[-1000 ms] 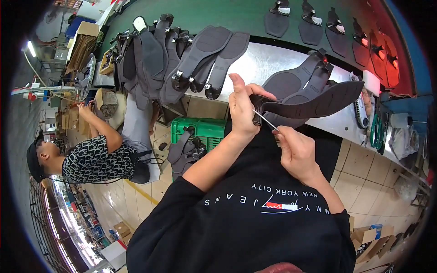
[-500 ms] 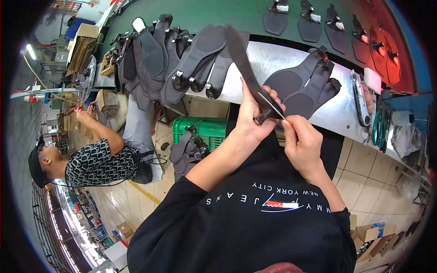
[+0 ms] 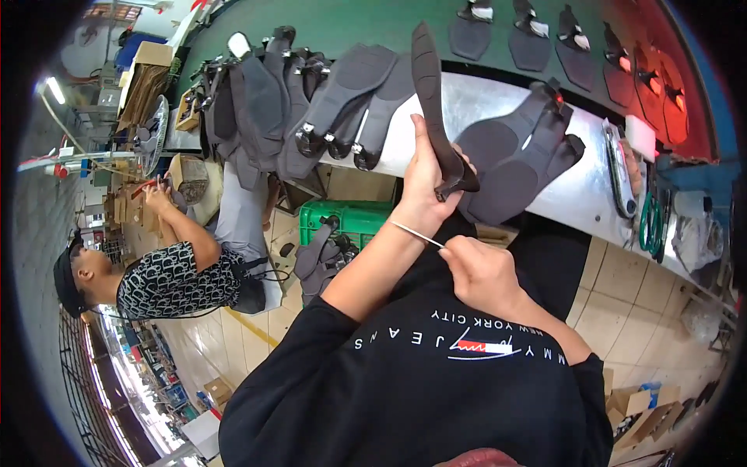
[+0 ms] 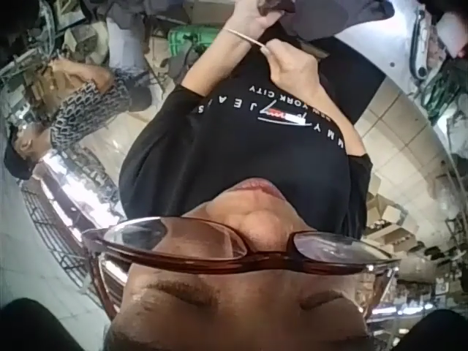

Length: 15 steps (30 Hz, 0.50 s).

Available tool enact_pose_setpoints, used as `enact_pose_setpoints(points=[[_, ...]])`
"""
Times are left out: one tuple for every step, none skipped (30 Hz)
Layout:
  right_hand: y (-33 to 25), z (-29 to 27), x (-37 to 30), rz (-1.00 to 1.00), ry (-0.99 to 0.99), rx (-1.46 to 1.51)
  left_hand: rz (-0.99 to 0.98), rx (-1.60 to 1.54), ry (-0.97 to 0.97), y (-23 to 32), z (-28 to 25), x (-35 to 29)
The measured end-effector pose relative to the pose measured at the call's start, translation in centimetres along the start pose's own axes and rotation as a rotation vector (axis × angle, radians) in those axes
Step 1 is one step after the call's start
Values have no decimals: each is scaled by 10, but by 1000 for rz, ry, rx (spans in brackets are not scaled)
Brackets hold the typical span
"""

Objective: Assembling and trimming shoe components on a factory production line.

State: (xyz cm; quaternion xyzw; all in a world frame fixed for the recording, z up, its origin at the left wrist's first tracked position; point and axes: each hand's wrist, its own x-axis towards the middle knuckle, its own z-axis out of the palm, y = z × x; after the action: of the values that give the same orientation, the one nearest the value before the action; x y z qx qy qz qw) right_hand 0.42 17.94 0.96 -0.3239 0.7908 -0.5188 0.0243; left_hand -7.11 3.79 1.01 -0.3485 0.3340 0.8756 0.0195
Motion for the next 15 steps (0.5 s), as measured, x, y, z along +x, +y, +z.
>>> enact_pose_setpoints(points=[[-3,-7,4,65,61,32,12,13,-50,12,0,1],[-3,-17,10,118,114,74,38,24,-93,26,-3,2],[0,-26,13,140,155,81,119,98,-75,45,-7,4],[-3,-32,16,120,201,71,132,198,-354,75,-46,23],[5,-39,14,162,201,70,216,337,-234,96,-35,20],[12,-45,11,203,203,72,302,476,-110,116,-23,15],[14,-50,7,218,235,80,325,587,-77,141,-28,13],[16,-55,6,235,269,87,346,697,-45,169,-33,12],[19,-59,5,229,280,77,425,920,61,193,-33,5],[25,-64,3,224,285,77,496,1143,168,213,-34,1],[32,-69,2,263,289,78,569,1253,226,231,-52,9],[36,-74,3,298,294,79,647,1359,285,248,-70,16],[36,-84,5,349,305,42,792,1628,439,260,-76,15],[42,-91,7,357,331,26,945,1887,594,259,-68,13],[50,-99,9,381,387,-35,987,1809,562,255,-57,17]])
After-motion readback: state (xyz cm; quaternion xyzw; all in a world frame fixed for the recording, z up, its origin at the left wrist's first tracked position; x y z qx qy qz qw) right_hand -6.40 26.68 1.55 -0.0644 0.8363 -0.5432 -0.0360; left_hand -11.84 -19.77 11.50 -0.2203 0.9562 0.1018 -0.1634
